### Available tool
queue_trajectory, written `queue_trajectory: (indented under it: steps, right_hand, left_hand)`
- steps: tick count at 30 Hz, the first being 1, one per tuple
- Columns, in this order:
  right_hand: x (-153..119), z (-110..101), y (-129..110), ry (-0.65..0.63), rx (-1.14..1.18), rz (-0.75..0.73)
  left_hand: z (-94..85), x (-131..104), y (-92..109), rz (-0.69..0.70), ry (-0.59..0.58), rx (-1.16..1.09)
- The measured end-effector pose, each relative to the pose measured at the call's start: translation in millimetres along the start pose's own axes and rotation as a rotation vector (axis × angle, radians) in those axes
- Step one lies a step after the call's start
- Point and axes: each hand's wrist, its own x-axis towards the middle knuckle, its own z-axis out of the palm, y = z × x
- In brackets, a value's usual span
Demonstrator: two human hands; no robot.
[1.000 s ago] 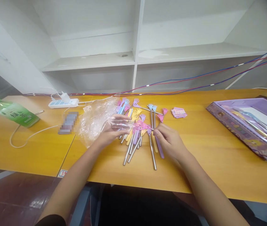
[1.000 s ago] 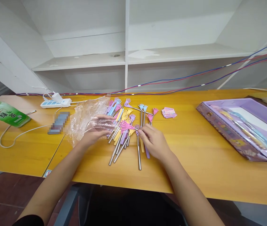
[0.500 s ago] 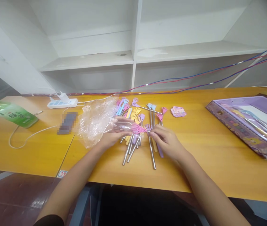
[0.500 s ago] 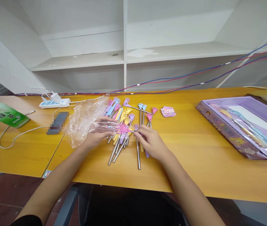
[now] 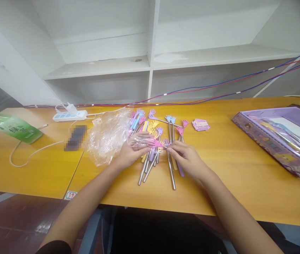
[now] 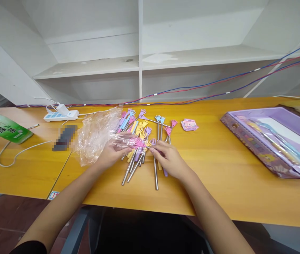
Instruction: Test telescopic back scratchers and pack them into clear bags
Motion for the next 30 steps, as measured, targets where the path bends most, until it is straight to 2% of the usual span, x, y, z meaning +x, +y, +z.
queue_trajectory:
  steps: [3,8,11,17,20,23,26,30]
  right_hand:
    - [0,4,-2,-0.014,0.005,0.031]
    - [-1,6,-4,-0.076,0.046,-0.025]
    - [-2,5,-5,-0.106,0.124,0.023]
    - [-4,11,-3,-0.096,0.162,-0.019]
    - [-5,21,-5,-0.104,0.26,0.049]
    - [-5,29,-10,-0.057,0.322,0.092]
    - [-4,32,-14,-0.035,0.353,0.127]
    - [-4,30,-15,-0.07,0.344,0.138]
  left_hand:
    - [5.1,3,-7,-0.058,0.03,-0.043]
    - [10.8,4,-16,-0.154,0.046,-0.096]
    - [11.3,3,-17,-0.142,0.046,-0.056]
    - [16.8,-3,-26,-0.117,0.135,0.093]
    - [18.4,-4,-39,-0.158,0.085,0.122]
    - [18.1,-5,-49,-0.188,0.007,0.083]
    - [19.6,-5,-48,-0.171,0.012,0.033]
    - [24.5,-6,-38,-0.179,0.042,-0.043]
